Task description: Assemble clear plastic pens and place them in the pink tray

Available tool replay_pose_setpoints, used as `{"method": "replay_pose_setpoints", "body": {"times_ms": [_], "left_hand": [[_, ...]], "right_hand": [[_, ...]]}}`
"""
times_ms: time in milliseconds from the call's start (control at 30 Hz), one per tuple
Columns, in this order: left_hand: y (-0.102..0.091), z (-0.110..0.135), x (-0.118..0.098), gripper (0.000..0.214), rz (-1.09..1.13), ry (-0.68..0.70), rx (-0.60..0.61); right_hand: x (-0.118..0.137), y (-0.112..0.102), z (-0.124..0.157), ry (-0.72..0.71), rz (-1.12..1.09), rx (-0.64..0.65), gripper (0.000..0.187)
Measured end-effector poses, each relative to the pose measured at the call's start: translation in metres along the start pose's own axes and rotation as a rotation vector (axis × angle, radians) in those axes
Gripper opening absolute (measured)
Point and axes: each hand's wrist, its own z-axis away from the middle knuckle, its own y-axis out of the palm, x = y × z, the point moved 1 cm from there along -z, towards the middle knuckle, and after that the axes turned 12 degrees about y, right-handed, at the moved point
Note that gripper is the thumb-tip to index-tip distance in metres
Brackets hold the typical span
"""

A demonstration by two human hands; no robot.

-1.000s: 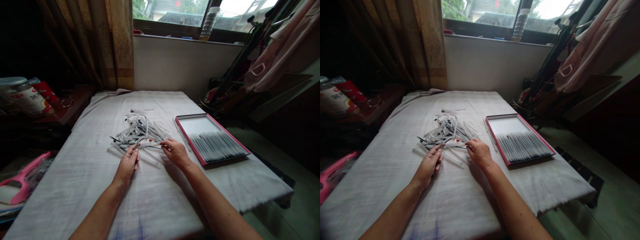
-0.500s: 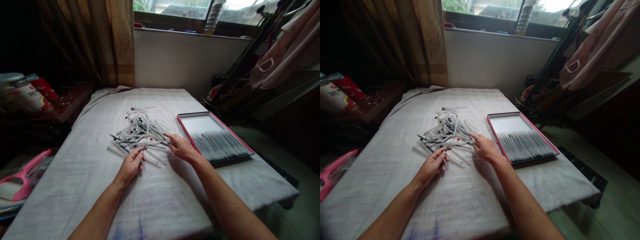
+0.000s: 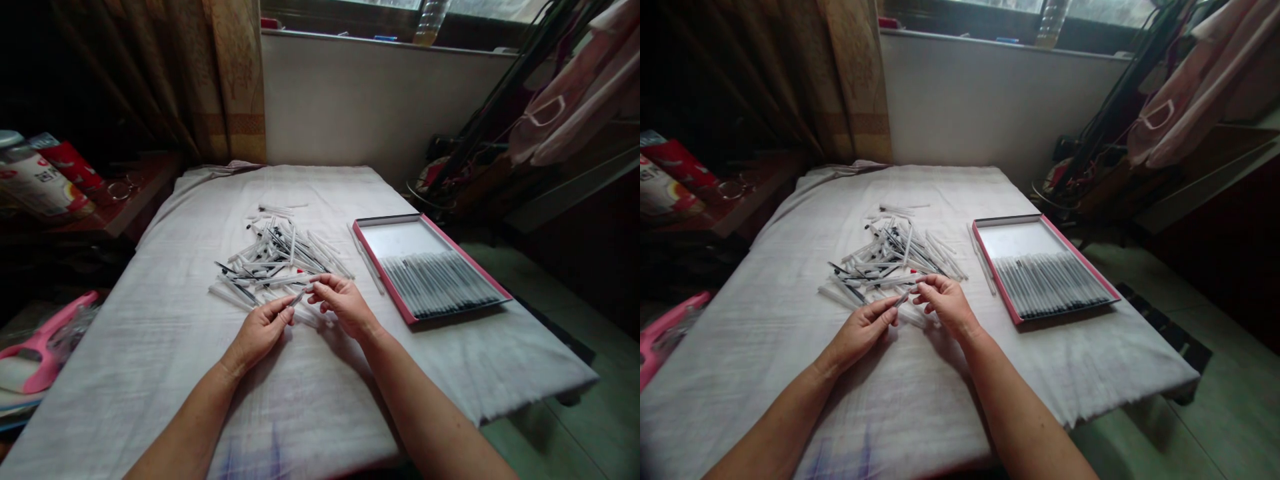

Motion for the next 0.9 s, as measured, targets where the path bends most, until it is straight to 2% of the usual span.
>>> {"method": "replay_pose_setpoints", "body": {"times_ms": [267, 500, 667, 900], "left_hand": [[-0.001, 0.001, 0.002, 0.04, -0.065, 0.022, 0.029], [-0.002, 0.004, -0.002, 0.031, -0.198, 0.048, 0.179], [-0.002, 0.003, -0.005, 0.029, -0.259, 0.115, 0.219], [-0.002, 0.002, -0.005, 0.029, -0.258, 0.124, 0.2]], "right_hand": [[-0.002, -0.001, -0.002, -0.001, 0.062, 0.019, 0.03], [0.001, -0.014, -0.002, 0.016, 0.27, 0.108, 0.028], [-0.003, -0.014, -0.002, 0.044, 0.262, 0.135, 0.027], [-0.008, -0.008, -0.003, 0.04, 0.218, 0.115, 0.027]]}}
